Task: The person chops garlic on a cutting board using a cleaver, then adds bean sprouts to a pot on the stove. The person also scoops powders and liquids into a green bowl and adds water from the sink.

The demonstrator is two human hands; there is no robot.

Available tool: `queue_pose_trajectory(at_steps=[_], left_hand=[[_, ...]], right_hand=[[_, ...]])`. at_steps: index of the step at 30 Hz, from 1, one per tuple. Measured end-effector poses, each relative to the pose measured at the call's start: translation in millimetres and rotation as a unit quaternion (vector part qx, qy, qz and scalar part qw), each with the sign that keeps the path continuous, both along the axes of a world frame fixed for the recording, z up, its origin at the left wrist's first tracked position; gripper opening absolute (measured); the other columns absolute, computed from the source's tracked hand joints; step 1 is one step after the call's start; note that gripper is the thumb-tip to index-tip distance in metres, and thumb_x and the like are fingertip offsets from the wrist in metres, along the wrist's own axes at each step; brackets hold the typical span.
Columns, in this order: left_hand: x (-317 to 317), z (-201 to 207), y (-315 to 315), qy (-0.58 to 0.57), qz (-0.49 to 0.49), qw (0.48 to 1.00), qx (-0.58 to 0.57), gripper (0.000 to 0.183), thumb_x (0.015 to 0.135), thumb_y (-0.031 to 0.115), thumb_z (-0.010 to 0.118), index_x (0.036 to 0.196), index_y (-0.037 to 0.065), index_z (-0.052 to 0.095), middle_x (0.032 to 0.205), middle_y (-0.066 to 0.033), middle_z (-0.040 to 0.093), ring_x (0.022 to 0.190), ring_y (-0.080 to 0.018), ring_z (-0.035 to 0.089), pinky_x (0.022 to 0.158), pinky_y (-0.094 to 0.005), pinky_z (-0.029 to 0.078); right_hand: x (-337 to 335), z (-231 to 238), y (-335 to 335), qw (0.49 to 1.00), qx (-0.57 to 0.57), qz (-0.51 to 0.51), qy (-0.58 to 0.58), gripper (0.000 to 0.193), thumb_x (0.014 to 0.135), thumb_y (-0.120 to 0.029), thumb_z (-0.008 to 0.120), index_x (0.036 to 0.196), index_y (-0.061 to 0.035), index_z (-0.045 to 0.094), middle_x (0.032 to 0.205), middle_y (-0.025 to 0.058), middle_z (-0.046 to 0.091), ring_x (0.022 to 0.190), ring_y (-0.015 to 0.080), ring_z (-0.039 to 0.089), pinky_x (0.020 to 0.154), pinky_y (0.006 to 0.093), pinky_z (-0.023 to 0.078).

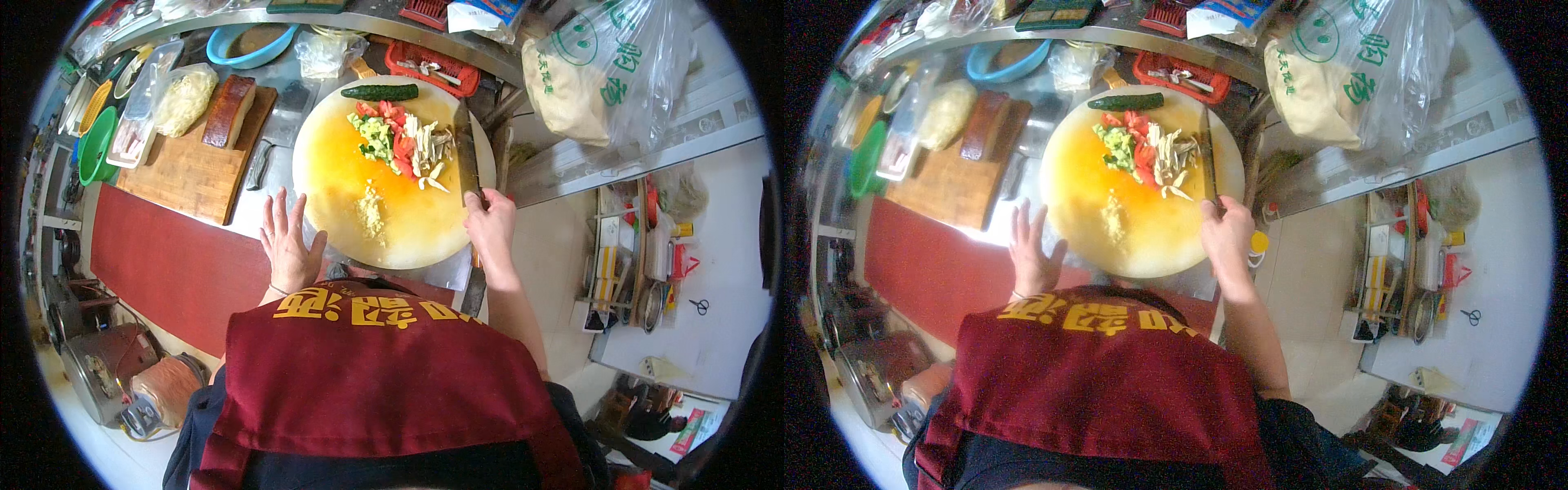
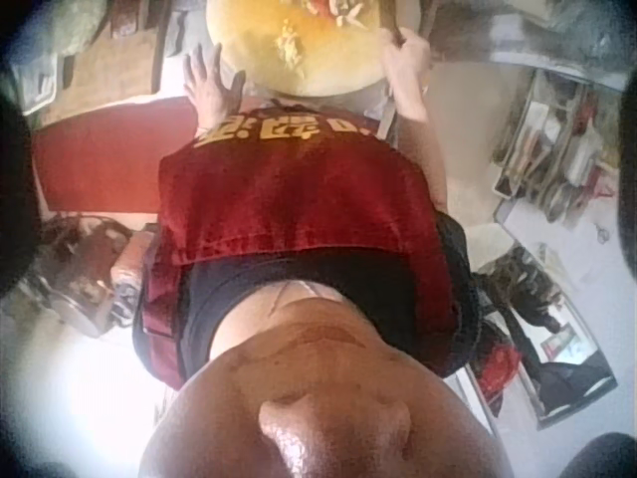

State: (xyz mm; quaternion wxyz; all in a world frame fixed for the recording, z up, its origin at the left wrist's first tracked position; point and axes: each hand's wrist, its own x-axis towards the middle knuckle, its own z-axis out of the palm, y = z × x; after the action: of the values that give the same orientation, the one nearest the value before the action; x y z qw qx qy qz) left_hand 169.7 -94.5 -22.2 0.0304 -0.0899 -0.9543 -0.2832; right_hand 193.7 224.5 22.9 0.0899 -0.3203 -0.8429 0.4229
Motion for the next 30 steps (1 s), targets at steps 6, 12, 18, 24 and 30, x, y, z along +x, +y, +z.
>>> queue_pose_trajectory(at_steps=[6,12,18,24,30], left_hand=[[1.3,5.6,12.2,0.032,0.006,0.999,0.015,0.07,0.077,0.016,0.074,0.141,0.014,0.045,0.157,-0.0154,0.025,0.147,-0.0395,0.015,0.113,-0.0615,0.02],[10.4,10.1,14.0,0.071,0.035,0.997,0.017,0.063,0.076,0.014,0.074,0.135,0.011,0.05,0.154,-0.0169,0.03,0.145,-0.0395,0.019,0.115,-0.0536,0.022],[26.2,5.2,14.6,0.091,0.052,0.994,0.014,0.047,0.072,0.014,0.078,0.115,0.011,0.058,0.142,-0.016,0.041,0.141,-0.0417,0.026,0.111,-0.054,0.03],[-6.3,38.7,51.0,0.281,-0.092,0.943,0.151,0.035,0.062,0.009,0.084,0.074,0.009,0.052,0.113,-0.0125,0.056,0.116,-0.0365,0.048,0.093,-0.0502,0.043],[3.2,46.1,49.2,-0.019,-0.141,0.979,-0.145,0.062,0.089,0.044,0.062,0.144,0.021,0.048,0.154,-0.0107,0.035,0.148,-0.0325,0.019,0.115,-0.0506,0.026]], right_hand=[[-9.8,-3.1,21.9,0.988,0.151,0.024,-0.001,0.033,0.085,-0.013,0.062,0.114,0.0019,0.065,0.103,0.0252,0.067,0.095,0.0394,0.066,0.086,0.0434,0.05],[-15.5,-35.8,13.3,0.965,0.258,0.033,-0.006,0.037,0.085,-0.009,0.059,0.12,0.0029,0.06,0.107,0.0258,0.06,0.1,0.0422,0.06,0.087,0.0481,0.049],[-16.6,-49.2,12.2,0.966,0.25,0.061,-0.035,0.041,0.084,-0.007,0.062,0.124,0.0032,0.056,0.109,0.0256,0.059,0.106,0.0426,0.055,0.093,0.0479,0.045],[-16.0,-30.6,12.7,0.972,0.201,0.088,-0.088,0.05,0.083,-0.013,0.07,0.127,0.0039,0.053,0.119,0.0282,0.058,0.114,0.0428,0.055,0.097,0.0482,0.044],[-13.1,-25.4,15.0,0.976,0.19,0.081,-0.068,0.056,0.083,-0.015,0.071,0.13,0.0057,0.05,0.128,0.0293,0.053,0.12,0.0459,0.05,0.102,0.0508,0.04]])
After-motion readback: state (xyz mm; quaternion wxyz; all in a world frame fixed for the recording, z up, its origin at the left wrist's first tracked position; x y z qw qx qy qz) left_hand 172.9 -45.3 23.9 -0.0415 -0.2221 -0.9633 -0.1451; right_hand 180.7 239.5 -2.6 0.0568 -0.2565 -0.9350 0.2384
